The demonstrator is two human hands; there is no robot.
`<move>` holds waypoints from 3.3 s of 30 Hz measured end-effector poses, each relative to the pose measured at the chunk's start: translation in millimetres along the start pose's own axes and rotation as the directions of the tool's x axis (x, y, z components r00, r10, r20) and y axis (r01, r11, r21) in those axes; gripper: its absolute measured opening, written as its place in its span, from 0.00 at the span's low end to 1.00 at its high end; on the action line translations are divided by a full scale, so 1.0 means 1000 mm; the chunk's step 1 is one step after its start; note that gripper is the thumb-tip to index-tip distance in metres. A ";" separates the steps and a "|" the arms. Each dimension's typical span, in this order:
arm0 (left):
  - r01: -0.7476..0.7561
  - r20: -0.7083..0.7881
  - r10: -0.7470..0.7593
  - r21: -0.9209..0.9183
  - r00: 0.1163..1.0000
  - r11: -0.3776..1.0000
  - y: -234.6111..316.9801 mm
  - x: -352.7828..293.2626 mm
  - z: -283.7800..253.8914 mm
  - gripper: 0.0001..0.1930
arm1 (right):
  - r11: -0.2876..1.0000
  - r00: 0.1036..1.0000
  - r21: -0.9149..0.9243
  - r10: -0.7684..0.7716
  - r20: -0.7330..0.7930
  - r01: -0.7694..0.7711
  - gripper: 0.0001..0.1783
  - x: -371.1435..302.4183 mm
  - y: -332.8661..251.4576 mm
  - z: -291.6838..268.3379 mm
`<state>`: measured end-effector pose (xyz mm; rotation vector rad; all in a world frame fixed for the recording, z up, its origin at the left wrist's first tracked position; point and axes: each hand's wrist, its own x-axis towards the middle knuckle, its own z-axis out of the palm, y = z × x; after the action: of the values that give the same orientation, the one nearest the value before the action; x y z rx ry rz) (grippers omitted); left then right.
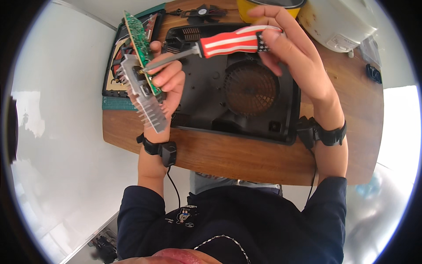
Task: The person attaches a metal heatsink to a green circuit board using a screwdriver. They then place the assembly into a black plastic housing and secure it with screws.
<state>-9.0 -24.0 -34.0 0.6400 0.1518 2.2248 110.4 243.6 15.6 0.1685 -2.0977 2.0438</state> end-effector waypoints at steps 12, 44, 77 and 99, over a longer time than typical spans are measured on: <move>0.001 -0.018 -0.002 -0.007 1.000 1.000 -0.001 -0.001 0.001 0.37 | 0.998 0.991 0.050 -0.025 -0.132 0.032 0.30 -0.001 -0.003 0.002; 0.012 0.027 -0.010 -0.056 1.000 0.998 0.000 -0.001 -0.006 0.38 | 0.993 0.991 0.046 0.115 -0.074 -0.111 0.30 -0.003 -0.011 0.001; 0.093 0.097 -0.096 0.043 0.991 0.995 0.002 0.001 -0.009 0.46 | 0.989 0.997 -0.126 -0.081 0.002 0.081 0.24 0.001 0.009 -0.003; 0.097 0.064 -0.099 0.041 0.993 0.994 -0.001 0.001 -0.006 0.40 | 0.994 0.999 -0.104 -0.047 -0.001 0.047 0.21 0.004 0.015 -0.002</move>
<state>-11.9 -22.1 -38.7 0.7103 0.1886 2.1084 103.5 246.3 2.3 0.1953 -2.1702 1.9023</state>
